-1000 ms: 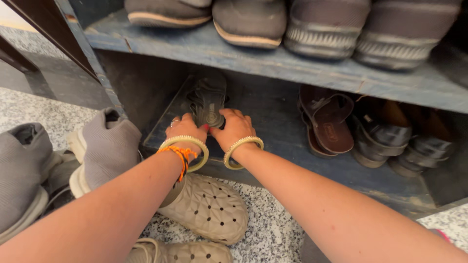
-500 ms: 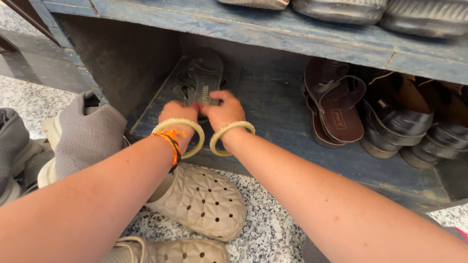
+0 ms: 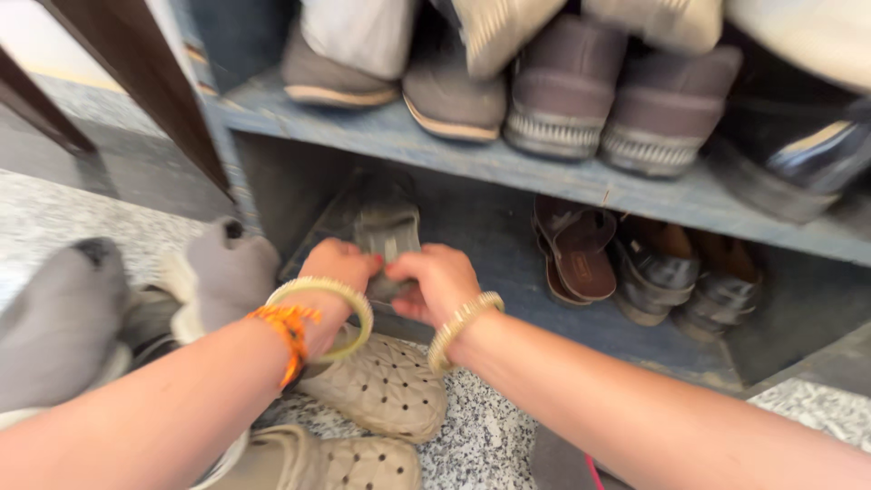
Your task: The person removes various shoes and slippers from a multi-tiered shoe rack and places them on the floor. They handle multiple pairs of footwear, including sneakers, sandals, and formal shoes, one by one, stacking them in a pile on the ground.
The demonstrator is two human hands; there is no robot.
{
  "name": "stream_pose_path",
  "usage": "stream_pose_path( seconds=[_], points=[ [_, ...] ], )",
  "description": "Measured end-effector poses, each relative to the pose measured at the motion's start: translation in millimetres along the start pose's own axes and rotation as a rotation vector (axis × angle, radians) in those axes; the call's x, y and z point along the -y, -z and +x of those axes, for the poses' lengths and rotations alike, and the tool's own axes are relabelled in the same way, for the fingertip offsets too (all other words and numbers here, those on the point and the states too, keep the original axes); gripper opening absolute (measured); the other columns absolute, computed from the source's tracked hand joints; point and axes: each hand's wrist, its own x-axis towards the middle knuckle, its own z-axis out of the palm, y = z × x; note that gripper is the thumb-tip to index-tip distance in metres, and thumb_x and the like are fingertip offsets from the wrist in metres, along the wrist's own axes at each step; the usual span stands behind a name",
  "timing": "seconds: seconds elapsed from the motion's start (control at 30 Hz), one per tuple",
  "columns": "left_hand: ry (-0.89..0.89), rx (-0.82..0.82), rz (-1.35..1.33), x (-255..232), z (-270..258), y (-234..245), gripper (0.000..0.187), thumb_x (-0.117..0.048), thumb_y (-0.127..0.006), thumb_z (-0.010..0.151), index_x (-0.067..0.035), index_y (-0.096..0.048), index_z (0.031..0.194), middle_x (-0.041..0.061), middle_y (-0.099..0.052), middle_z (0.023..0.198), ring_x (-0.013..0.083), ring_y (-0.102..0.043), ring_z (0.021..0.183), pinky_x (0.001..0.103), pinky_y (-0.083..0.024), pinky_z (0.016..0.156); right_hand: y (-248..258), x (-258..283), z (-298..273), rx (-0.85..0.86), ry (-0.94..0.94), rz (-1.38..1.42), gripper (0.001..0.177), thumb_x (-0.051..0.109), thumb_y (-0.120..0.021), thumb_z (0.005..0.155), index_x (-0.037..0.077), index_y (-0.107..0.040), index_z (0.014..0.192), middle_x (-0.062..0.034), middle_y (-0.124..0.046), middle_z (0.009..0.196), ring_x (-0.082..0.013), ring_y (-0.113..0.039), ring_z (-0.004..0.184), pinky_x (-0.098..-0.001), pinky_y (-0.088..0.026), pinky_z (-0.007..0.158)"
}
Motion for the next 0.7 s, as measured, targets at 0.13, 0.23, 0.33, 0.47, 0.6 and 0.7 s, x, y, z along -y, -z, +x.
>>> stream_pose_path(
  seconds=[0.13, 0.23, 0.33, 0.47, 0.6, 0.7],
  points=[
    [0.170, 0.230, 0.047, -28, -106, 85, 0.037, -0.038, -0.070, 0.089, -0.002, -0.080, 0.087, 0.015, -0.078, 0.075, 0.0283, -0.069, 0.069, 0.037, -0.052, 0.058, -24, 31, -98, 0.134, -0.030, -0.069, 0.016, 0.019, -0.069, 0.076, 0.009, -0.068, 0.088, -0.0024, -0.068, 0.089, -0.0143, -0.062, 0.070, -0.0319, -0.054, 0.066],
    [0.275, 0.288, -0.033, -45, -193, 167, 0.033, -0.033, -0.075, 0.085, -0.002, -0.077, 0.097, 0.012, -0.080, 0.086, 0.0228, -0.076, 0.075, 0.032, -0.054, 0.060, -64, 48, -175, 0.265, -0.077, -0.101, 0.020, 0.019, -0.069, 0.075, 0.009, -0.066, 0.092, -0.0044, -0.069, 0.090, -0.0149, -0.064, 0.073, -0.0322, -0.052, 0.066],
    [0.317, 0.280, -0.023, -53, -249, 256, 0.036, -0.032, -0.079, 0.084, -0.007, -0.073, 0.108, 0.009, -0.080, 0.094, 0.0195, -0.078, 0.077, 0.030, -0.053, 0.061, -126, 53, -231, 0.333, -0.100, -0.173, 0.029, 0.020, -0.070, 0.075, 0.010, -0.067, 0.102, -0.0061, -0.072, 0.092, -0.0159, -0.065, 0.076, -0.0324, -0.054, 0.068],
    [0.359, 0.151, -0.028, -43, -290, 355, 0.041, -0.034, -0.076, 0.083, -0.009, -0.069, 0.116, 0.007, -0.081, 0.094, 0.0169, -0.077, 0.076, 0.029, -0.054, 0.061, -215, 45, -260, 0.406, -0.055, -0.111, 0.039, 0.019, -0.066, 0.078, 0.001, -0.058, 0.111, -0.0083, -0.066, 0.093, -0.0204, -0.065, 0.075, -0.0368, -0.057, 0.067],
    [0.436, 0.046, 0.049, 5, -301, 423, 0.034, -0.035, -0.074, 0.085, -0.012, -0.073, 0.111, 0.010, -0.079, 0.086, 0.0187, -0.074, 0.070, 0.030, -0.048, 0.056, -301, 5, -263, 0.420, -0.098, -0.110, 0.049, 0.017, -0.065, 0.080, 0.010, -0.053, 0.126, -0.0105, -0.063, 0.102, -0.0243, -0.066, 0.074, -0.0423, -0.060, 0.068],
    [0.435, -0.073, 0.113, 65, -285, 460, 0.030, -0.033, -0.076, 0.087, -0.008, -0.077, 0.104, 0.013, -0.080, 0.085, 0.0214, -0.075, 0.069, 0.035, -0.047, 0.056, -359, -44, -247, 0.476, -0.139, -0.139, 0.052, 0.010, -0.063, 0.081, 0.006, -0.054, 0.131, -0.0154, -0.063, 0.105, -0.0267, -0.066, 0.076, -0.0465, -0.062, 0.066]
  ],
)
